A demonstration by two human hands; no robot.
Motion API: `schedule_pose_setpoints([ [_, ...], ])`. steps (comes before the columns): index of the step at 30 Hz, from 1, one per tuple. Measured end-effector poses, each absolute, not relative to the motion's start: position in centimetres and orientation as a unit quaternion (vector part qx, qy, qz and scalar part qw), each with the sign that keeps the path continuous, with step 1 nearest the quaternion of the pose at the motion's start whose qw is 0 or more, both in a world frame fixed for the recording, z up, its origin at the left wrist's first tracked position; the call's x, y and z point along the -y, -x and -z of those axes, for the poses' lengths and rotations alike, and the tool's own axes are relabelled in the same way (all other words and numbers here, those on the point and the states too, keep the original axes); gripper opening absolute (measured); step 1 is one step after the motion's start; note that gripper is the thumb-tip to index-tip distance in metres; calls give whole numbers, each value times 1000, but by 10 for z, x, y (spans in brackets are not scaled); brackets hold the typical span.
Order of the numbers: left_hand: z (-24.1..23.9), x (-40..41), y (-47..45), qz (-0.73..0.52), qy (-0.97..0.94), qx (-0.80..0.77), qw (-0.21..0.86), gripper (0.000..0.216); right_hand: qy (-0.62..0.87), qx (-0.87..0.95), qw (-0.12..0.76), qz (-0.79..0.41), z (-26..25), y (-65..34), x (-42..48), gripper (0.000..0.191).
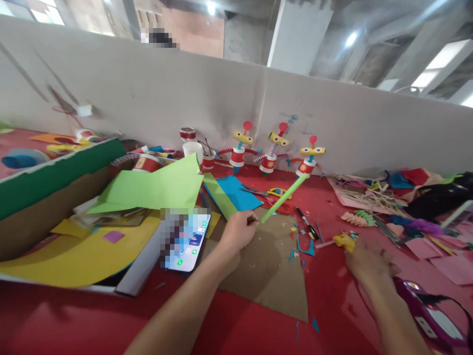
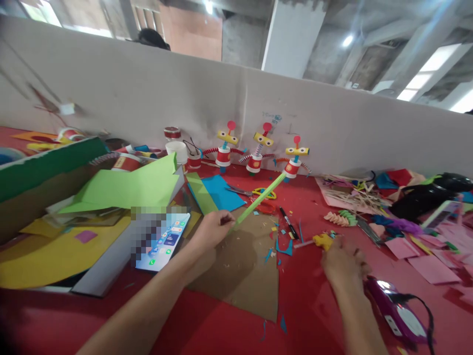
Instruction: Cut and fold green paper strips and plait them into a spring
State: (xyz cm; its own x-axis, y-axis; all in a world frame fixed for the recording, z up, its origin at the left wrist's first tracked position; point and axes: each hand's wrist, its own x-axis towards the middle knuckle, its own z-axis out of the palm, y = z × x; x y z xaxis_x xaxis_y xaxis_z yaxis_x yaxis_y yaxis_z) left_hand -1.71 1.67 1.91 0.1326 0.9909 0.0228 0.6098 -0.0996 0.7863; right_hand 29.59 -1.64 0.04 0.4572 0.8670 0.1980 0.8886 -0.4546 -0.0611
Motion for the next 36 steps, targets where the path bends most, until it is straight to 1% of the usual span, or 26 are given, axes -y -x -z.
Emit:
schedule_pose_setpoints([
  [1, -20, -16, 14, -328, -673, -567, 344, 12, 824, 548, 135, 44, -7, -281, 17, 47],
  [2, -21, -15, 11, -346, -668, -547, 368, 12, 775, 594, 211, -38, -14, -264, 18, 50],
  [3, -22, -13, 8, -355, -667, -525, 392, 12, 716, 619, 282, -159, -21, -244, 18, 51],
  [4, -23, -11, 5, -356, -668, -506, 413, 12, 650, 618, 332, -293, -26, -224, 18, 51],
  [5, -23, -9, 3, -353, -671, -490, 430, 12, 582, 603, 355, -414, -29, -206, 16, 49],
  [6, -24, -8, 1, -349, -675, -477, 442, 12, 537, 572, 378, -492, -29, -189, 14, 48],
  [7, -23, -7, -1, -346, -681, -467, 446, 12, 516, 538, 398, -534, -27, -177, 12, 44],
  [9, -22, -6, -2, -343, -693, -454, 443, 13, 506, 496, 441, -551, -17, -163, 6, 32],
  [12, -21, -7, -1, -325, -715, -455, 419, 14, 507, 443, 485, -559, -3, -169, -1, 24],
  [16, -22, -11, 4, -268, -738, -487, 383, 16, 508, 343, 557, -560, -5, -196, -8, 24],
  [23, -27, -19, 18, -222, -746, -490, 393, 16, 475, 224, 684, -507, -28, -246, -18, 26],
  [25, -30, -21, 22, -217, -743, -492, 398, 14, 458, 188, 720, -486, -32, -258, -18, 28],
  [28, -31, -21, 23, -248, -730, -508, 383, 12, 429, 134, 789, -419, -34, -264, -18, 27],
  [30, -30, -21, 20, -278, -712, -512, 392, 11, 430, 137, 796, -404, -33, -256, -16, 26],
  [31, -30, -20, 17, -288, -704, -506, 407, 11, 438, 162, 776, -423, -31, -247, -14, 28],
  [32, -29, -19, 14, -293, -697, -499, 424, 11, 450, 197, 738, -462, -28, -236, -11, 31],
  [34, -26, -16, 7, -290, -690, -490, 446, 11, 461, 307, 619, -557, -21, -211, -5, 31],
  [36, -23, -13, 1, -277, -692, -490, 452, 10, 468, 383, 522, -602, -13, -188, 2, 30],
])
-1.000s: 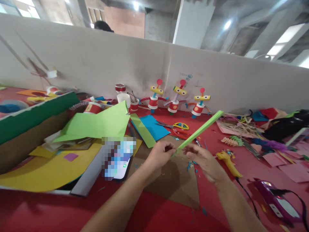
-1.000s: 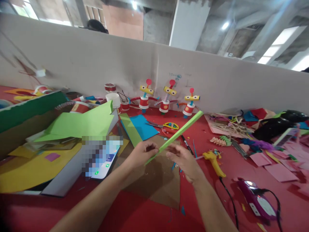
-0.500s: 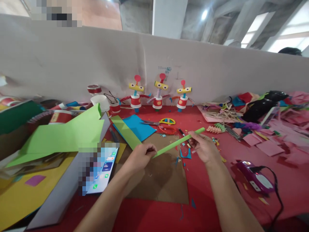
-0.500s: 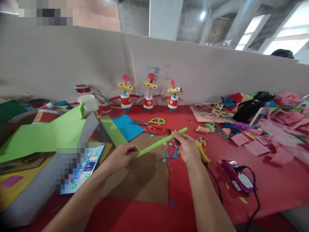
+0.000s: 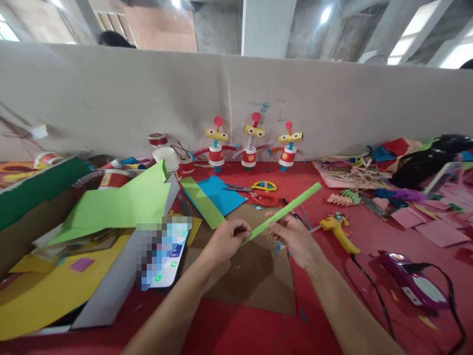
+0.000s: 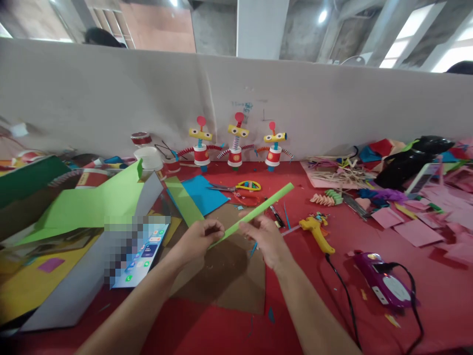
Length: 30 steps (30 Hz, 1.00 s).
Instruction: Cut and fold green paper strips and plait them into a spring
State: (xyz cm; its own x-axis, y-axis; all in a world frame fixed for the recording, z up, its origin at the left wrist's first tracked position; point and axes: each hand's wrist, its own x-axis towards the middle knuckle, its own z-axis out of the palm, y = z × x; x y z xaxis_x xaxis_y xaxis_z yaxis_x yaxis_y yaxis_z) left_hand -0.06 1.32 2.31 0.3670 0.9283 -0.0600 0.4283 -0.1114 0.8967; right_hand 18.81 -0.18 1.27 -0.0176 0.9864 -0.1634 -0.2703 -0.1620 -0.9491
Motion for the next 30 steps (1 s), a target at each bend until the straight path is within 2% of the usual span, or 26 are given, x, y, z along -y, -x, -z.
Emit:
schedule_pose_setpoints([
  [2, -20, -10, -4, -264, -704, -482, 451, 12, 478, 417, 483, -603, -5, -174, 6, 23],
  [4, -18, -8, -7, -256, -722, -465, 443, 16, 490, 415, 482, -596, 1, -169, 6, 21],
  [11, -18, -2, -11, -233, -719, -481, 443, 25, 486, 386, 474, -624, 6, -174, 4, 23],
  [15, -20, -1, -9, -252, -742, -517, 344, 21, 500, 385, 514, -581, 4, -175, 4, 24],
  [20, -20, -4, 0, -285, -751, -541, 250, 21, 475, 308, 610, -555, -2, -183, -2, 22],
  [24, -19, 2, -3, -423, -718, -535, 137, 27, 454, 246, 658, -549, -5, -182, -4, 22],
  [26, -18, 8, -13, -472, -704, -501, 175, 24, 441, 223, 668, -557, -4, -177, -3, 22],
  [30, -12, 14, -33, -479, -571, -442, 499, 19, 413, 204, 653, -601, 0, -165, 3, 19],
])
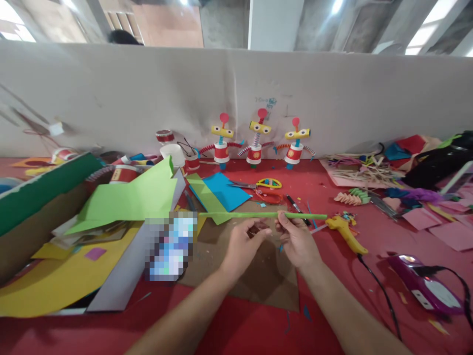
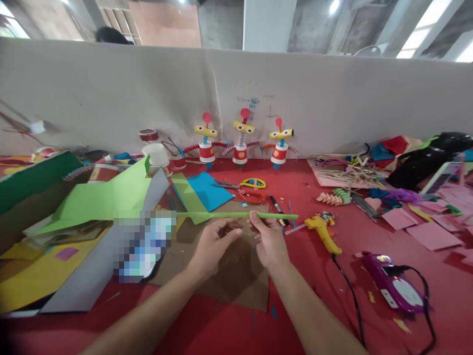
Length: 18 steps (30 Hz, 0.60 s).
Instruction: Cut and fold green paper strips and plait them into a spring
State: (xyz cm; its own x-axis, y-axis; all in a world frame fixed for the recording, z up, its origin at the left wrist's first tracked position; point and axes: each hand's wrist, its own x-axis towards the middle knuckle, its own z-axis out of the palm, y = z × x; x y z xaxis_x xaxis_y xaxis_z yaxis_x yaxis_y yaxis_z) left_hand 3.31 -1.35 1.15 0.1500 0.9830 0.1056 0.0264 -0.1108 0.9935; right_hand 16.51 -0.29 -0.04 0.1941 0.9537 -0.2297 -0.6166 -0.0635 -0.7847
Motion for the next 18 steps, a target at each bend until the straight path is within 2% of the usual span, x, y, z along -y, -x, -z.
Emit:
schedule_pose_setpoints([
  [1, -10, 12, -35, -493, -505, -421, 569, 22, 404, 208, 647, -612, 2, -162, 4, 18],
  [3, -6, 7, -35, -543, -368, -397, 642, 24, 390, 219, 637, -628, 3, -159, 6, 17],
  [7, -6, -6, -26, -601, -185, -416, 657, 18, 393, 212, 658, -607, 1, -166, 2, 17],
  [18, -5, -7, -22, -580, -140, -421, 683, 17, 389, 164, 740, -523, -10, -202, -11, 23],
])
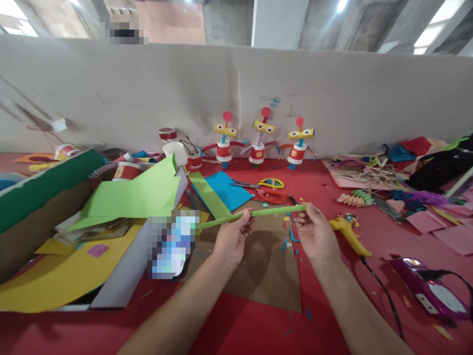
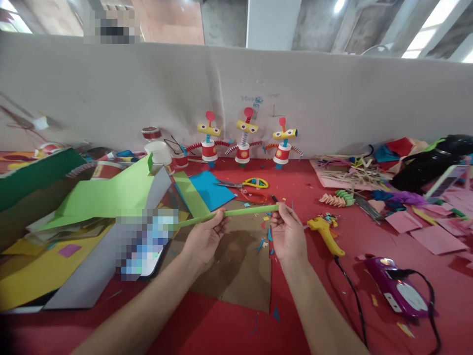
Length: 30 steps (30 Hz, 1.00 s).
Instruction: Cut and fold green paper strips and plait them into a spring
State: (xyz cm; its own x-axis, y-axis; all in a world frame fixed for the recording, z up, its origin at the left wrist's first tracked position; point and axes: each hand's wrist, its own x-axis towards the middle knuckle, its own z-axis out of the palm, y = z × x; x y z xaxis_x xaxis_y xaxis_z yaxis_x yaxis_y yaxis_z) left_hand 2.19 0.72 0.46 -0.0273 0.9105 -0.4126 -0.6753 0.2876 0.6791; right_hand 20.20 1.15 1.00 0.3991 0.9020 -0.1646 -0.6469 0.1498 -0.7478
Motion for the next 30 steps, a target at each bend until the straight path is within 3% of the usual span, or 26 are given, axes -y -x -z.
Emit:
schedule_pose_setpoints([
  [4, -6, -10, -21, -615, -132, -405, 663, 15, 406, 165, 749, -497, -12, -213, -11, 25],
  [7, -7, -9, -22, -632, -187, -383, 647, 14, 449, 202, 659, -569, -12, -198, -2, 36],
  [11, -9, 1, -25, -596, -407, -362, 590, 11, 442, 288, 540, -656, -9, -168, 10, 29],
  [14, -13, 7, -26, -525, -559, -326, 553, 11, 461, 269, 555, -639, -5, -161, 11, 23],
  [17, -11, 5, -24, -526, -563, -356, 528, 26, 471, 257, 566, -626, -5, -168, 7, 22],
  [19, -7, -1, -22, -520, -508, -393, 563, 29, 478, 268, 552, -628, -6, -173, 5, 23],
  [24, -2, -6, -15, -307, -405, -385, 770, 37, 482, 321, 497, -646, -4, -175, 5, 24],
  [30, -9, 3, -19, -302, -412, -423, 749, 30, 511, 394, 473, -600, 5, -169, 6, 24],
])
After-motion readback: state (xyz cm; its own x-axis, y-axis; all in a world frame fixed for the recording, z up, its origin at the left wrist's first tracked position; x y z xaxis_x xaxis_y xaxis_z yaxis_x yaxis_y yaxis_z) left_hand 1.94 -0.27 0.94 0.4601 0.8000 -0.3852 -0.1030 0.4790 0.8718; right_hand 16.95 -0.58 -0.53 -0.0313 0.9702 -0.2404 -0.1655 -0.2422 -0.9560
